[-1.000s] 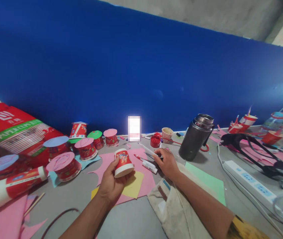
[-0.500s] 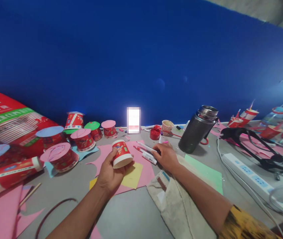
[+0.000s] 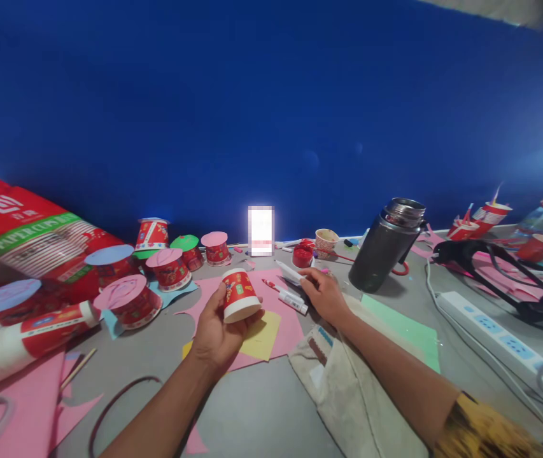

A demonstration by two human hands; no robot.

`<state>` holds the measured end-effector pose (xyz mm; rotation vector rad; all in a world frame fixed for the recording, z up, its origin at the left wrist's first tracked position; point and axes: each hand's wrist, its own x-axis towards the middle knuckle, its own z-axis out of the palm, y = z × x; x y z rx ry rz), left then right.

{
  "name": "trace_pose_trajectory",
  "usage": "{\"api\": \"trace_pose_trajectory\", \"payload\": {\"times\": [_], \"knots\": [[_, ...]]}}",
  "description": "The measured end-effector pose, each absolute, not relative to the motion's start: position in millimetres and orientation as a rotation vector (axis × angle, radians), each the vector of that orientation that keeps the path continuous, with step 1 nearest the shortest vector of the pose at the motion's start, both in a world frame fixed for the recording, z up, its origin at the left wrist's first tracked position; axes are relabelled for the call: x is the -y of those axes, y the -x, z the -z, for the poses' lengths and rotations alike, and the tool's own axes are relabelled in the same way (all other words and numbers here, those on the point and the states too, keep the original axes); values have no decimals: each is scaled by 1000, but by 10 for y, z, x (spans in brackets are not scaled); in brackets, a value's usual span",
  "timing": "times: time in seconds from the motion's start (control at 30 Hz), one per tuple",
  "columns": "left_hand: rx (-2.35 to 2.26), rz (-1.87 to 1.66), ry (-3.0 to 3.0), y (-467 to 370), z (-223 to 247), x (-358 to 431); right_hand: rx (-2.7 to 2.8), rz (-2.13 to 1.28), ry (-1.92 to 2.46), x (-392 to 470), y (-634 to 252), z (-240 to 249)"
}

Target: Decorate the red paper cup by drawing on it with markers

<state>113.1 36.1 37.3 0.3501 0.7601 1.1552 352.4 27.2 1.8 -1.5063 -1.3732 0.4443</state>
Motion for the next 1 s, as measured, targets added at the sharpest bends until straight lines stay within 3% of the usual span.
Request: {"api": "trace_pose_trajectory", "payload": {"times": [0.47, 0.77, 1.0], "knots": [[-765, -1110, -323, -1081, -369, -331, 549, -1061, 924, -294, -3598, -65], [-743, -1068, -324, -1059, -385, -353, 291, -1477, 742, -218, -3522, -203], [-739, -1097, -338, -1058, -353, -357, 314, -1560, 686, -195, -3515, -200]]}}
